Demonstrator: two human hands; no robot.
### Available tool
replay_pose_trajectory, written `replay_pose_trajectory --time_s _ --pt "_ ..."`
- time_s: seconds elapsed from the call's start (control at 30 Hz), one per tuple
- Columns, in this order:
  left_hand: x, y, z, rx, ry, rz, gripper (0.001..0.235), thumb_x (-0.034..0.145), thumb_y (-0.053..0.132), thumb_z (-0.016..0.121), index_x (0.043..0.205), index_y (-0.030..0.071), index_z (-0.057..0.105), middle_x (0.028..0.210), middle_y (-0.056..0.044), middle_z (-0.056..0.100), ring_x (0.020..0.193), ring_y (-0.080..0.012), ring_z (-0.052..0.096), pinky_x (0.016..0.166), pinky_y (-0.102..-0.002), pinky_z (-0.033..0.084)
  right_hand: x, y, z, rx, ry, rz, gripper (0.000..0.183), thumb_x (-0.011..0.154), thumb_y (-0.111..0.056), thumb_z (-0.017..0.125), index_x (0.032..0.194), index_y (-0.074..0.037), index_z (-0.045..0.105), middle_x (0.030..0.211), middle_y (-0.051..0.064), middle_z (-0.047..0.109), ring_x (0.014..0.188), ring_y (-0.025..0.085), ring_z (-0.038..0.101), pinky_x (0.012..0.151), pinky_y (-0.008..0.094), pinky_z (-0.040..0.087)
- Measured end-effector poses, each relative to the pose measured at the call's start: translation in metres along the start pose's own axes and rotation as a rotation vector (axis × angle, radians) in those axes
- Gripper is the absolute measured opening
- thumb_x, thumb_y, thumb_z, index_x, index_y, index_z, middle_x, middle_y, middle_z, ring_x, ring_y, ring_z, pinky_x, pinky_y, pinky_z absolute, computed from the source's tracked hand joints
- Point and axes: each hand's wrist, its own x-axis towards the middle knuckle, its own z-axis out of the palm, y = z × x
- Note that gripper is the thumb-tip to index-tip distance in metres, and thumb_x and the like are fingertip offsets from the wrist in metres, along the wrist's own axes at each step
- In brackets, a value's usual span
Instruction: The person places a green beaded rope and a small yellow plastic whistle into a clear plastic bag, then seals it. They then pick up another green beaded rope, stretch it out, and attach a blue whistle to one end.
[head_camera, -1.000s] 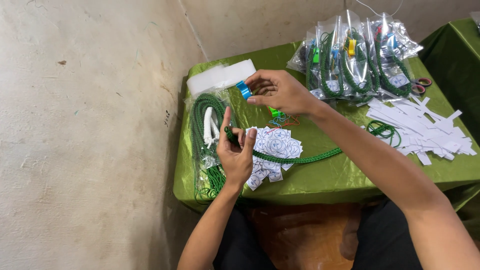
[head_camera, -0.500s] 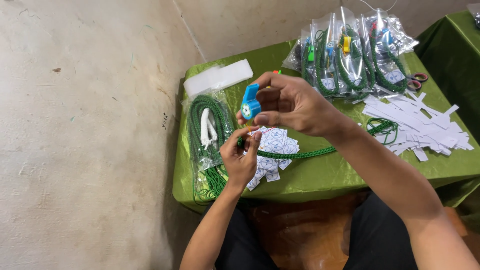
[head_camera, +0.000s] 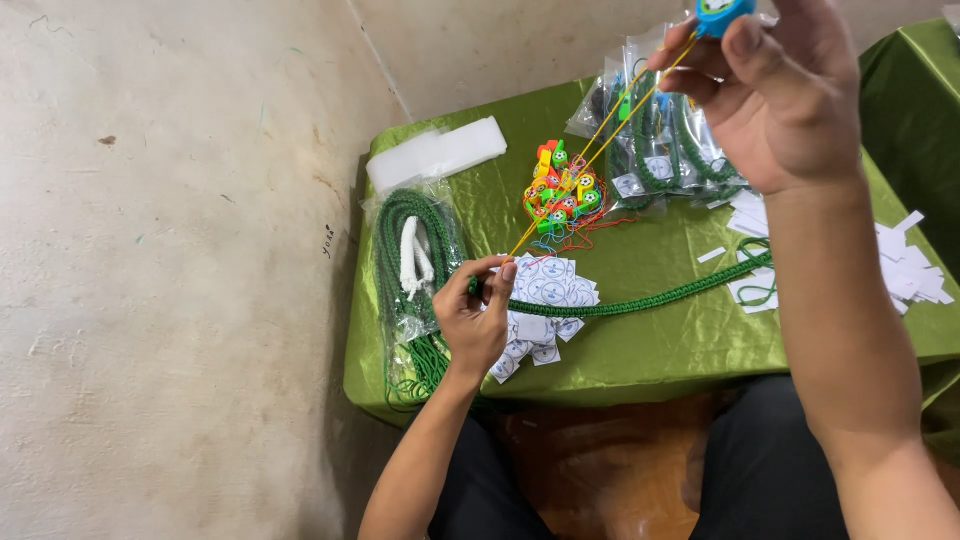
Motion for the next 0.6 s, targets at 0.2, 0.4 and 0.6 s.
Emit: replay_pose_trajectory --time_s 0.2,0.4,0.6 --pt "0.001 0.0 -0.002 0.006 0.005 0.004 0.018 0.1 0.02 0.07 0.102 0.003 0.073 0.074 -0.002 0.063 0.062 -0.0067 0.05 0.051 -0.023 0.038 -0.006 -0.011 -0.029 -0.11 0.118 -0.031 0.014 0.111 -0.029 0.067 0.116 -0.02 0.058 0.122 0.014 0.066 0.119 0.032 0.074 0.102 0.032 0.063" --pt "0.001 -0.001 -0.003 0.03 -0.001 0.006 0.021 0.101 0.024 0.069 0.103 0.004 0.073 0.071 0.0 0.06 0.056 -0.0054 0.043 0.046 -0.023 0.031 -0.003 -0.031 -0.032 -0.4 -0.021 0.103 0.015 0.11 -0.01 0.06 0.124 -0.007 0.055 0.119 0.012 0.069 0.104 0.021 0.072 0.086 0.027 0.067" --pt "0.002 -0.001 0.001 0.036 -0.044 -0.026 0.023 0.101 0.026 0.068 0.102 0.004 0.074 0.076 -0.003 0.063 0.061 -0.0076 0.048 0.05 -0.024 0.036 -0.005 0.032 -0.054 -1.345 -0.449 0.928 0.056 0.088 -0.028 0.075 0.139 -0.014 0.058 0.132 0.01 0.07 0.115 0.024 0.071 0.102 0.041 0.056"
